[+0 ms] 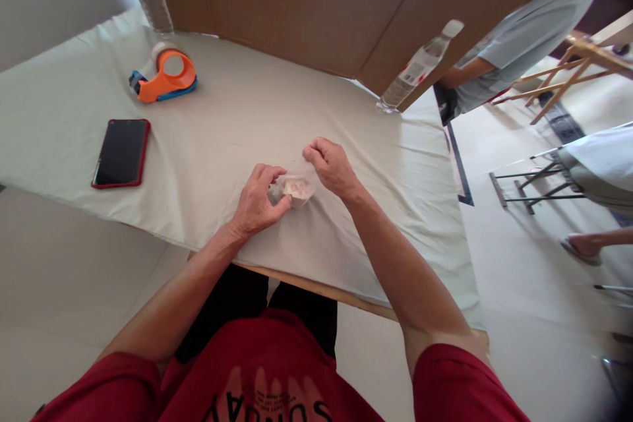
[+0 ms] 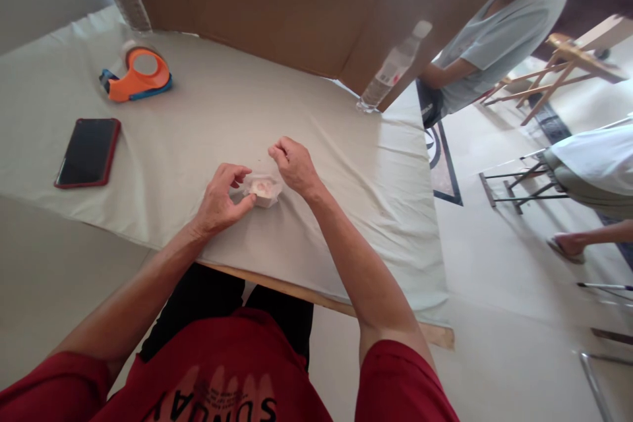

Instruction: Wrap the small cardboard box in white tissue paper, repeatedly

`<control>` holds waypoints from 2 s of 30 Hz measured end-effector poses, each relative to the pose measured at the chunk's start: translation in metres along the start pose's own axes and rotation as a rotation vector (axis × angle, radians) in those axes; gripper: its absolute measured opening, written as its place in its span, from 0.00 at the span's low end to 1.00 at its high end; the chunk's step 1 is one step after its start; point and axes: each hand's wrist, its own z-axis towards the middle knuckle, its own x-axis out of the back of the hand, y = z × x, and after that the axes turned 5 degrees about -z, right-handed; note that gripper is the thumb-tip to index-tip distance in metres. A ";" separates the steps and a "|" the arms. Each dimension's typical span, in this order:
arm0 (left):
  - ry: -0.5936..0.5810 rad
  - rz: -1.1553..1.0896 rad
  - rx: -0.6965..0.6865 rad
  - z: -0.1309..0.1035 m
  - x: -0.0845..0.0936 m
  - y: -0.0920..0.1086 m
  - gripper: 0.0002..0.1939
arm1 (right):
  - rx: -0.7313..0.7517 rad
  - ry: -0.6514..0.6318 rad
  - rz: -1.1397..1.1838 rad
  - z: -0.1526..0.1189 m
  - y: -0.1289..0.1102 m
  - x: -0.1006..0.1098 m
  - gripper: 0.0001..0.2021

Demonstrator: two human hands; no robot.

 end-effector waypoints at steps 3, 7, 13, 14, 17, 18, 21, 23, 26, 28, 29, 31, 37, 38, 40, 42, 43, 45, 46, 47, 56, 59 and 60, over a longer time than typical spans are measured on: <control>0.021 -0.030 0.029 0.001 0.003 0.003 0.17 | 0.032 0.034 0.006 0.007 -0.003 0.005 0.09; -0.043 -0.123 0.147 0.003 0.008 0.005 0.09 | 0.044 0.049 0.034 0.014 -0.011 0.014 0.10; -0.225 -0.490 0.419 0.010 0.010 -0.001 0.09 | 0.048 -0.045 0.140 0.021 -0.013 0.019 0.10; -0.233 -0.542 0.471 0.010 0.009 -0.003 0.12 | 0.028 0.003 0.147 0.021 -0.011 0.019 0.11; -0.172 -0.665 0.552 0.010 0.005 -0.006 0.22 | -0.058 0.221 0.180 0.011 -0.004 0.014 0.11; -0.146 -0.705 0.561 0.010 0.004 -0.007 0.25 | -0.075 0.260 0.185 0.004 -0.003 0.011 0.11; -0.099 -0.801 0.591 0.011 0.002 -0.007 0.29 | -0.068 0.189 0.092 -0.023 -0.003 -0.001 0.10; -0.093 -0.845 0.616 0.012 0.002 -0.007 0.29 | -0.064 0.094 -0.032 -0.038 -0.004 -0.013 0.14; -0.101 -0.909 0.641 0.014 0.005 -0.005 0.26 | -0.080 0.052 -0.144 -0.047 -0.003 -0.031 0.20; -0.106 -0.922 0.631 0.016 0.007 -0.006 0.25 | -0.120 0.084 -0.119 -0.045 0.002 -0.037 0.12; -0.106 -0.908 0.618 0.016 0.007 -0.007 0.25 | -0.149 0.110 -0.065 -0.043 0.005 -0.038 0.09; -0.084 -0.830 0.589 0.017 0.007 -0.010 0.25 | -0.212 0.174 0.118 -0.040 0.012 -0.036 0.09; 0.150 -0.112 0.333 0.010 0.002 -0.009 0.14 | -0.422 0.127 0.728 -0.044 0.024 -0.027 0.13; 0.149 -0.031 0.294 0.009 0.001 -0.006 0.12 | -0.415 0.069 0.778 -0.046 0.023 -0.027 0.15; 0.093 0.041 0.287 0.007 -0.001 -0.001 0.14 | -0.373 -0.056 0.839 -0.049 0.018 -0.028 0.20; 0.025 0.075 0.351 0.007 -0.001 0.003 0.16 | -0.333 -0.159 0.867 -0.050 0.013 -0.030 0.23; 0.003 0.090 0.389 0.008 -0.001 0.004 0.15 | -0.321 -0.192 0.874 -0.050 0.011 -0.031 0.23; -0.015 0.089 0.444 0.009 0.000 0.003 0.13 | -0.320 -0.189 0.892 -0.049 0.011 -0.033 0.24; -0.011 0.068 0.461 0.009 0.001 0.002 0.11 | -0.331 -0.143 0.901 -0.048 0.013 -0.034 0.24; 0.008 0.034 0.473 0.010 0.001 -0.001 0.09 | -0.348 -0.069 0.901 -0.046 0.016 -0.034 0.24; 0.296 -0.372 0.700 0.018 0.005 -0.019 0.12 | -0.425 0.322 0.417 -0.041 0.052 -0.022 0.12; 0.228 -0.222 0.608 0.015 0.007 -0.016 0.27 | -0.450 0.320 0.365 -0.043 0.056 -0.016 0.10; 0.222 -0.184 0.588 0.014 0.008 -0.016 0.28 | -0.454 0.315 0.341 -0.043 0.057 -0.015 0.11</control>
